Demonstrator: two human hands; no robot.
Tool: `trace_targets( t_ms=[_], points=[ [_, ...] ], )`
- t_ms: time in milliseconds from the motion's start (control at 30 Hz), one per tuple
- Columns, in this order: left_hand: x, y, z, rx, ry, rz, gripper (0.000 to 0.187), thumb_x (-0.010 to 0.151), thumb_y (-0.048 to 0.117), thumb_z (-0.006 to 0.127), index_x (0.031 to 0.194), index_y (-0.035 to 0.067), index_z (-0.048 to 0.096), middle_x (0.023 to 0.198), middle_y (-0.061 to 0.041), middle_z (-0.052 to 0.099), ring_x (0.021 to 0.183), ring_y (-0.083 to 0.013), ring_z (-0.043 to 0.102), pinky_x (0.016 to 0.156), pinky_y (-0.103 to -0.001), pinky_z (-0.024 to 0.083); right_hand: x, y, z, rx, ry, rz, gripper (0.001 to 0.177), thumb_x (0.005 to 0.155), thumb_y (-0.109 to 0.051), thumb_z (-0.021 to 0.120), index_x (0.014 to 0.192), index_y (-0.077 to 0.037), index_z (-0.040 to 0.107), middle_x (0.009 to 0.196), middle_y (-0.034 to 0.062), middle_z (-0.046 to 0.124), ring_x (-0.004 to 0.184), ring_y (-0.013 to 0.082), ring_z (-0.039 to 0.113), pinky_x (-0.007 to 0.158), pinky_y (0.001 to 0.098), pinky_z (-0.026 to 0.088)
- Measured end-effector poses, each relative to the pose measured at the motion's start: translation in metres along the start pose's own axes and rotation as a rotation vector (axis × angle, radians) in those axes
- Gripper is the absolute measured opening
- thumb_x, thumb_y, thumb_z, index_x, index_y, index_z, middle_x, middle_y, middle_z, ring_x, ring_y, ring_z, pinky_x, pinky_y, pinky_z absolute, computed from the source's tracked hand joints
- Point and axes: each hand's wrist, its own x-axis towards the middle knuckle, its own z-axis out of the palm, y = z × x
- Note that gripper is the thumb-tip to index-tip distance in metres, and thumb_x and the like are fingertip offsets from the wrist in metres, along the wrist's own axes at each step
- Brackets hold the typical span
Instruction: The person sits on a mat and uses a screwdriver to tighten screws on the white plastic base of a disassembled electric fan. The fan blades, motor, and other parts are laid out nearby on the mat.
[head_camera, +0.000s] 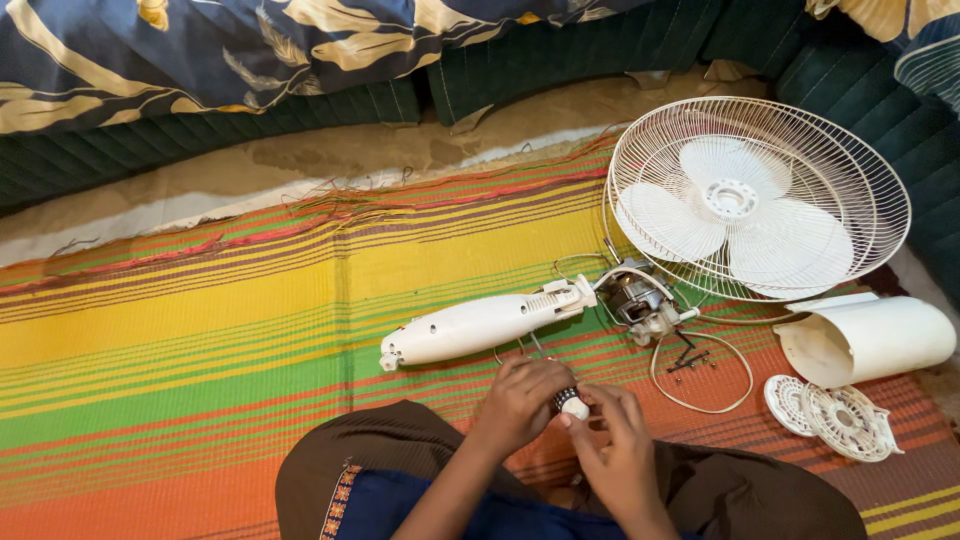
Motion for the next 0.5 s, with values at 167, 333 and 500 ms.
trace_targets(
  t_ms=[167,333,500],
  points=[
    [0.005,0.005,-0.005,0.016,-0.014,-0.031,0.036,0.078,0.003,0.072,0.113,0.009,0.068,0.112,-0.008,0.073,0.108,-0.0286,0.068,0.095,-0.045,0.048,-0.001,0.003,-0.002,0.047,-0.114,0.025,0.035,0.085,-0.011,0.075,0.118,-0.005,0.068,0.117,0.0125,0.069,0.094,0.0233,0.076,0.071,0.0320,0.063],
    [0.011,-0.002,-0.020,0.001,-0.119,0.041,0.046,0.081,0.003,0.070,0.127,0.008,0.068,0.122,-0.011,0.071,0.107,-0.0327,0.065,0.089,-0.043,0.048,-0.002,0.003,-0.006,-0.082,-0.129,-0.216,0.036,0.083,-0.007,0.075,0.119,-0.005,0.072,0.115,0.0143,0.073,0.104,0.0306,0.074,0.083,0.0360,0.059],
    [0.004,-0.004,-0.023,0.015,-0.253,-0.036,0.034,0.084,0.007,0.072,0.117,0.016,0.071,0.116,0.002,0.075,0.093,-0.0273,0.063,0.086,-0.040,0.049,-0.003,0.002,-0.002,-0.082,-0.147,-0.271,0.035,0.081,-0.009,0.078,0.116,-0.007,0.074,0.113,0.0140,0.074,0.109,0.0318,0.071,0.089,0.0377,0.056]
  ],
)
